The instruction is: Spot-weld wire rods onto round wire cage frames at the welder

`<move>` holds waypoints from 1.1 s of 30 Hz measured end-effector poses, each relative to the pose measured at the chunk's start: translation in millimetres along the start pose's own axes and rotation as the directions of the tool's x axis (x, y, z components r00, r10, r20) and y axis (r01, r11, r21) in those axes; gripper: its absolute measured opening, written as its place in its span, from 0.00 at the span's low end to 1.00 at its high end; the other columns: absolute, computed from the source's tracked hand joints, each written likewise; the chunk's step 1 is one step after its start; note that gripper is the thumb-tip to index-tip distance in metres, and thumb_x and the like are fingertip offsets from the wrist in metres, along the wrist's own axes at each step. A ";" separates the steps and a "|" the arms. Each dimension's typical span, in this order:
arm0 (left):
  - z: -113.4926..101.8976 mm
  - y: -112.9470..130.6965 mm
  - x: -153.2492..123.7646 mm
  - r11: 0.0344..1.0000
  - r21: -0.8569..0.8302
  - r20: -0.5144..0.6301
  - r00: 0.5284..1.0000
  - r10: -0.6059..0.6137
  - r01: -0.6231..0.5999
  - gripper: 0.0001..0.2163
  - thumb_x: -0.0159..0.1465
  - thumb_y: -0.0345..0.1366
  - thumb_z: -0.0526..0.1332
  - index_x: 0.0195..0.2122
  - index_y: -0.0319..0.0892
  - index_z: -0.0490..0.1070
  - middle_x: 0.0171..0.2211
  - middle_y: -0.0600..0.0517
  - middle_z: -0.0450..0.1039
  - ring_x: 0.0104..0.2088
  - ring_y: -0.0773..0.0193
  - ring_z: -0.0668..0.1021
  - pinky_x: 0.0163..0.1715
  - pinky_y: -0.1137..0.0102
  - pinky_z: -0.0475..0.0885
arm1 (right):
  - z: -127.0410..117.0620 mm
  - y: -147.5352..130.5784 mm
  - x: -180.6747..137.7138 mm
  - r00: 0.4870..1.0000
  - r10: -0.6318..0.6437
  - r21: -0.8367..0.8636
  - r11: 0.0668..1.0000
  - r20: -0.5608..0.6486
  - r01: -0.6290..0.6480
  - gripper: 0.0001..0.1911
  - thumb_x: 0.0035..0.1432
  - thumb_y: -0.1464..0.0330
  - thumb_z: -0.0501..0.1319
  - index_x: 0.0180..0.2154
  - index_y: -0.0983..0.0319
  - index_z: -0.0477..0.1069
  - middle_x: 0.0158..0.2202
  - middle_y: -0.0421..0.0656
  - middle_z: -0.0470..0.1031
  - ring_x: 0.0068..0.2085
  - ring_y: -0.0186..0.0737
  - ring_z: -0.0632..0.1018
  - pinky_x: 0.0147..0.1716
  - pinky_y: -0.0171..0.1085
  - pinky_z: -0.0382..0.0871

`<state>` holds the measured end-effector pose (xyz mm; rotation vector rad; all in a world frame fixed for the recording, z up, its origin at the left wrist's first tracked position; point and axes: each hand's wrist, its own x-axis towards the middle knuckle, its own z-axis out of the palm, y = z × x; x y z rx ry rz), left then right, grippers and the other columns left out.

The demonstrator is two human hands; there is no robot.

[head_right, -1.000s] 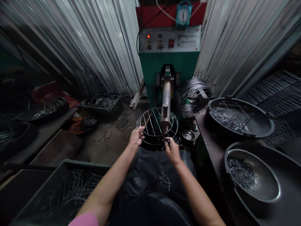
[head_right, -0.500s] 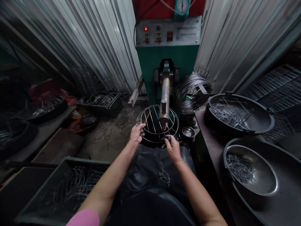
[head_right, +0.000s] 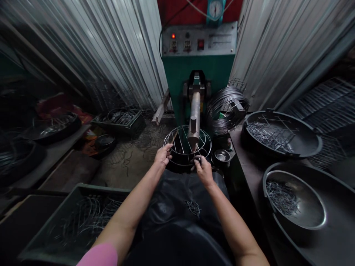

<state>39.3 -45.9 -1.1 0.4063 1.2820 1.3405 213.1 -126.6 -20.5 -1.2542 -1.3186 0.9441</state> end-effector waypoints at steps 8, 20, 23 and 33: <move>2.6 -2.7 6.8 0.997 0.016 -0.074 0.995 -0.071 0.072 0.17 0.40 0.33 0.68 0.20 0.41 0.56 0.13 0.64 0.51 0.11 0.80 0.53 0.10 0.79 0.46 | 1.4 3.0 5.5 1.000 0.024 -0.015 1.000 -0.001 -0.024 0.11 0.56 0.60 0.54 0.36 0.60 0.65 0.30 0.43 0.76 0.22 0.35 0.75 0.23 0.35 0.69; 3.9 -1.2 -8.9 0.996 -0.058 -0.095 0.993 -0.065 0.060 0.17 0.42 0.32 0.68 0.18 0.42 0.55 0.11 0.65 0.47 0.10 0.79 0.51 0.09 0.78 0.47 | -48.5 12.8 -27.7 0.961 0.219 0.124 0.972 -0.170 -0.200 0.19 0.50 0.60 0.58 0.41 0.64 0.67 0.27 0.40 0.72 0.22 0.32 0.71 0.21 0.32 0.65; 3.5 -5.3 -16.9 0.996 -0.076 -0.112 0.992 -0.062 0.053 0.17 0.42 0.33 0.68 0.18 0.42 0.55 0.11 0.65 0.48 0.10 0.79 0.52 0.10 0.78 0.47 | -69.0 32.3 -55.0 0.949 0.279 -0.020 0.958 -0.148 -0.285 0.21 0.47 0.60 0.58 0.41 0.65 0.69 0.24 0.40 0.72 0.21 0.34 0.71 0.20 0.34 0.65; -36.8 16.5 13.1 0.952 0.136 -0.005 0.961 -0.276 0.274 0.18 0.44 0.47 0.68 0.28 0.41 0.66 0.25 0.53 0.66 0.21 0.67 0.71 0.23 0.66 0.70 | -92.6 89.5 -128.3 0.889 0.452 -0.147 0.877 -0.071 -0.458 0.20 0.48 0.58 0.56 0.39 0.63 0.72 0.19 0.39 0.70 0.19 0.39 0.71 0.17 0.36 0.64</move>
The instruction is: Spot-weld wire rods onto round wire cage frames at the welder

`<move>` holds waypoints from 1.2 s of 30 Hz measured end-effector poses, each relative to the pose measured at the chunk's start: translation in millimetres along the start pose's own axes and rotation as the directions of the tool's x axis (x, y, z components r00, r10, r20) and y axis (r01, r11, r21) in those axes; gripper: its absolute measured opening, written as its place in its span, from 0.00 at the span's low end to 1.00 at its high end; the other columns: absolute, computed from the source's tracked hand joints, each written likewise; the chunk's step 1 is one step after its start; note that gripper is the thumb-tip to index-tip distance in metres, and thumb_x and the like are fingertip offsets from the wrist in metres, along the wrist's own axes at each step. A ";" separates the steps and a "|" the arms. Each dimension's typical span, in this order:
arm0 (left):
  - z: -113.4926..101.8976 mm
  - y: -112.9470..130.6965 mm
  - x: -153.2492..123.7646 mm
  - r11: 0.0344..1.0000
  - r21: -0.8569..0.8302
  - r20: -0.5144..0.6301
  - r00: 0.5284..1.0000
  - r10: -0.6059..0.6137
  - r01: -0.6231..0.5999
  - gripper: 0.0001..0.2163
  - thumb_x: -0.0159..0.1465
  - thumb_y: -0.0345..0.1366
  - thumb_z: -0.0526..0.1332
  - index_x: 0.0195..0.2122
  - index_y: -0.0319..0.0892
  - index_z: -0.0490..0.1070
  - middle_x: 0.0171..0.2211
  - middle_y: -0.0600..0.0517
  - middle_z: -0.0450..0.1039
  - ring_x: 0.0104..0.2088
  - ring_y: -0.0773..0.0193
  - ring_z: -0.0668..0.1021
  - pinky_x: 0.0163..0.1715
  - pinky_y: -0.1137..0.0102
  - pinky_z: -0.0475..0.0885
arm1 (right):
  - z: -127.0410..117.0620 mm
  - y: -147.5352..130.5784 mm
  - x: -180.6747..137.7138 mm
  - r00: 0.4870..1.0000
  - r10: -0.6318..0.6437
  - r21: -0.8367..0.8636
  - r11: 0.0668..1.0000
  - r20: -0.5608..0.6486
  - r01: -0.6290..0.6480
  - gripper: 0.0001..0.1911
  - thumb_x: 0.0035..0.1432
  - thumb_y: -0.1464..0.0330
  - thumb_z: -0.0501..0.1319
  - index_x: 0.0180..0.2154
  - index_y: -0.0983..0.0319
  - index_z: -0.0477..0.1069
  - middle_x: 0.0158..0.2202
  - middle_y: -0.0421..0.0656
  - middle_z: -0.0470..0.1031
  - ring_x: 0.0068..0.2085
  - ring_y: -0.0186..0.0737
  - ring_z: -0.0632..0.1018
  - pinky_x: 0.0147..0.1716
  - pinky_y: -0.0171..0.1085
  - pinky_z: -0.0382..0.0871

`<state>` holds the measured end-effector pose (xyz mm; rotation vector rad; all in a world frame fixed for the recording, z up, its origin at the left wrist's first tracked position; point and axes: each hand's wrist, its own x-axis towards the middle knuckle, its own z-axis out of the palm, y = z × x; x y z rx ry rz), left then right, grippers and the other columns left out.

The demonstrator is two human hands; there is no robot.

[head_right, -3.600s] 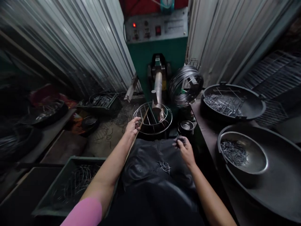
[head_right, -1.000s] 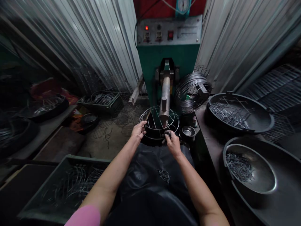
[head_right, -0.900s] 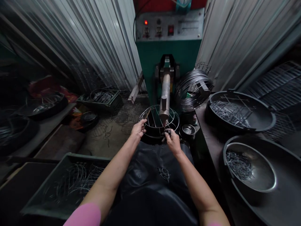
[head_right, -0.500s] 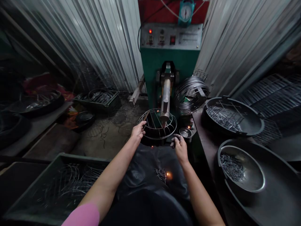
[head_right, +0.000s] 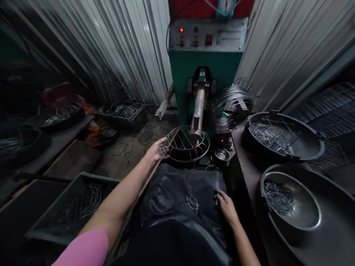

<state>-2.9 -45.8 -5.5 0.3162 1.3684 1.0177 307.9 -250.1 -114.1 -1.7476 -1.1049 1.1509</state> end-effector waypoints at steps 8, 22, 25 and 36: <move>14.5 13.5 19.1 0.994 0.108 0.087 0.996 -0.028 0.018 0.16 0.40 0.34 0.70 0.22 0.40 0.62 0.16 0.59 0.58 0.14 0.76 0.59 0.13 0.78 0.53 | 21.2 -4.1 4.3 0.969 -0.147 -0.304 0.949 -0.196 0.082 0.09 0.44 0.61 0.55 0.29 0.57 0.63 0.21 0.40 0.69 0.25 0.43 0.73 0.27 0.39 0.65; 11.4 -24.6 -18.2 0.957 -0.224 -0.041 0.983 0.179 -0.184 0.18 0.40 0.32 0.68 0.23 0.42 0.56 0.16 0.65 0.48 0.12 0.81 0.49 0.11 0.80 0.44 | 35.1 -80.6 5.3 0.982 -0.168 0.420 0.888 -0.086 0.188 0.16 0.50 0.55 0.62 0.35 0.60 0.66 0.32 0.42 0.74 0.28 0.35 0.75 0.28 0.34 0.69; 16.3 -28.8 -25.7 0.941 -0.242 -0.046 0.971 0.234 -0.238 0.19 0.38 0.34 0.68 0.25 0.42 0.56 0.17 0.65 0.49 0.13 0.81 0.50 0.12 0.80 0.44 | 63.0 -127.4 19.5 0.924 -0.366 0.437 0.817 -0.108 0.375 0.13 0.54 0.57 0.59 0.35 0.59 0.66 0.36 0.43 0.75 0.31 0.36 0.76 0.32 0.36 0.70; 42.7 -32.1 -29.4 0.912 -0.209 -0.047 0.935 0.352 -0.354 0.27 0.37 0.35 0.69 0.37 0.43 0.58 0.21 0.62 0.56 0.16 0.79 0.57 0.13 0.79 0.47 | 81.4 -147.9 52.1 0.895 -0.441 0.060 0.894 -0.069 0.445 0.12 0.54 0.58 0.57 0.32 0.61 0.68 0.24 0.41 0.74 0.24 0.38 0.74 0.25 0.35 0.68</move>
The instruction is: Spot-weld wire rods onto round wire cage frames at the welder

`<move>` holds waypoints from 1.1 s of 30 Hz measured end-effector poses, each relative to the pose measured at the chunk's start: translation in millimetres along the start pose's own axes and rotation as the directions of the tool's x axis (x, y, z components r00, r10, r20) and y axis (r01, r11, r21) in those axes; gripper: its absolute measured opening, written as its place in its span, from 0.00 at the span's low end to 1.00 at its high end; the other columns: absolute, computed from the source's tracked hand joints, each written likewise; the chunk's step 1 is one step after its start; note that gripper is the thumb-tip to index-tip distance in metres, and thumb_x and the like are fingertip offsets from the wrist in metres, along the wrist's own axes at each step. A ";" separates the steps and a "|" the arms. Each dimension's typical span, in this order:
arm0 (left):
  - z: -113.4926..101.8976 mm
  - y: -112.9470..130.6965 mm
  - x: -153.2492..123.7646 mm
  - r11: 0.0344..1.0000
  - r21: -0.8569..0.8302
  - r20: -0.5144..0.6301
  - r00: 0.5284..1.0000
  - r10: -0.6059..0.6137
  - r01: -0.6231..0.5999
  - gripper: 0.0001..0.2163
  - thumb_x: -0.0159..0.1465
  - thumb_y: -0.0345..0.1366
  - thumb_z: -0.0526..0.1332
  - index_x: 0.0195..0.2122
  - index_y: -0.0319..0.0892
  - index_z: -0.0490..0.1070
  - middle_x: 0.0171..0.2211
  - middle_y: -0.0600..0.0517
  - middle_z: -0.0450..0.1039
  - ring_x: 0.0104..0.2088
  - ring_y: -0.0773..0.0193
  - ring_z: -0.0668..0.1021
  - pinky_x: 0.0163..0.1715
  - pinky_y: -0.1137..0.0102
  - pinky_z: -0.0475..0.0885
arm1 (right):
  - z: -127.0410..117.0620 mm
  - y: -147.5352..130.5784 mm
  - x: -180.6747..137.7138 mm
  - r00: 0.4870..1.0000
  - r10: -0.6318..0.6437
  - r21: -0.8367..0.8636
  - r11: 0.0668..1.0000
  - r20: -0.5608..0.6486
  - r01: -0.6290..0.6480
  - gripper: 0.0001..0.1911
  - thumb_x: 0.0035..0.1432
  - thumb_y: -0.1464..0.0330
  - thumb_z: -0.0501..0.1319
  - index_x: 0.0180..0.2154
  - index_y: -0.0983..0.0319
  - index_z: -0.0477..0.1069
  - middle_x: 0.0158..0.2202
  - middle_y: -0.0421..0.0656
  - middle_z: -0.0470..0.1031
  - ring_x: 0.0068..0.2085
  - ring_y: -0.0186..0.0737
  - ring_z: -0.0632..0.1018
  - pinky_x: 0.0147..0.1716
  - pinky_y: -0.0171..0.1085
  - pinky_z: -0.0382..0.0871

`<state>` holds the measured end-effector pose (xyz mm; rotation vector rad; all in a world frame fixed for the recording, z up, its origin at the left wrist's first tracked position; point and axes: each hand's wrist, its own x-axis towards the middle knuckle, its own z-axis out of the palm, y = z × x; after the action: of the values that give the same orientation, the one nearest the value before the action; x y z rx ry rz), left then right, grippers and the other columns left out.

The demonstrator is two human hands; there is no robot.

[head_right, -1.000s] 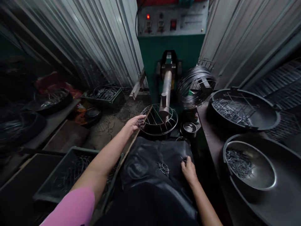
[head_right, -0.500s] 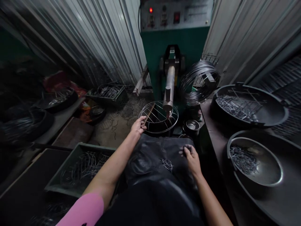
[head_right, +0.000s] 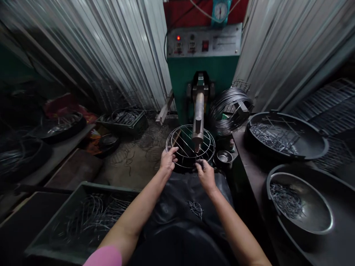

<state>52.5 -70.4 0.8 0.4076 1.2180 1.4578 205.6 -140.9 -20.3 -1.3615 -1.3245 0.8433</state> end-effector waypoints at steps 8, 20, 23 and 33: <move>9.7 -4.4 6.5 1.000 0.024 0.021 1.000 -0.014 0.014 0.26 0.38 0.35 0.69 0.37 0.43 0.58 0.22 0.62 0.58 0.16 0.79 0.56 0.14 0.79 0.46 | -7.4 -1.1 11.1 1.000 0.027 0.034 0.999 0.013 -0.028 0.11 0.54 0.59 0.56 0.33 0.60 0.67 0.28 0.42 0.75 0.25 0.38 0.76 0.26 0.35 0.69; 12.5 2.6 13.8 0.998 0.012 -0.028 0.998 -0.062 0.063 0.25 0.36 0.35 0.71 0.33 0.43 0.58 0.19 0.63 0.53 0.15 0.79 0.56 0.14 0.79 0.47 | -4.7 -6.4 20.1 0.999 0.012 0.062 0.998 0.032 -0.014 0.11 0.54 0.60 0.56 0.32 0.61 0.67 0.29 0.43 0.75 0.25 0.37 0.76 0.26 0.34 0.68; 15.2 2.5 19.2 0.995 0.005 -0.026 0.995 -0.096 0.096 0.24 0.36 0.34 0.71 0.30 0.43 0.57 0.19 0.64 0.52 0.15 0.80 0.52 0.14 0.79 0.45 | -4.0 -6.3 25.7 1.000 -0.001 0.039 0.999 0.024 0.000 0.11 0.54 0.60 0.56 0.32 0.61 0.67 0.27 0.42 0.74 0.24 0.36 0.75 0.26 0.34 0.68; 5.2 6.3 25.6 0.976 0.095 -0.029 0.980 -0.195 0.197 0.21 0.39 0.43 0.71 0.28 0.41 0.61 0.21 0.60 0.56 0.16 0.77 0.58 0.14 0.78 0.54 | -18.7 0.4 9.7 0.992 0.093 0.159 0.984 -0.088 -0.078 0.18 0.52 0.55 0.58 0.36 0.63 0.71 0.30 0.44 0.76 0.26 0.37 0.76 0.29 0.36 0.70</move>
<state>45.7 -44.6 -1.2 0.3294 1.3106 1.2396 224.9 -134.9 -14.6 -1.3264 -1.1099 0.9089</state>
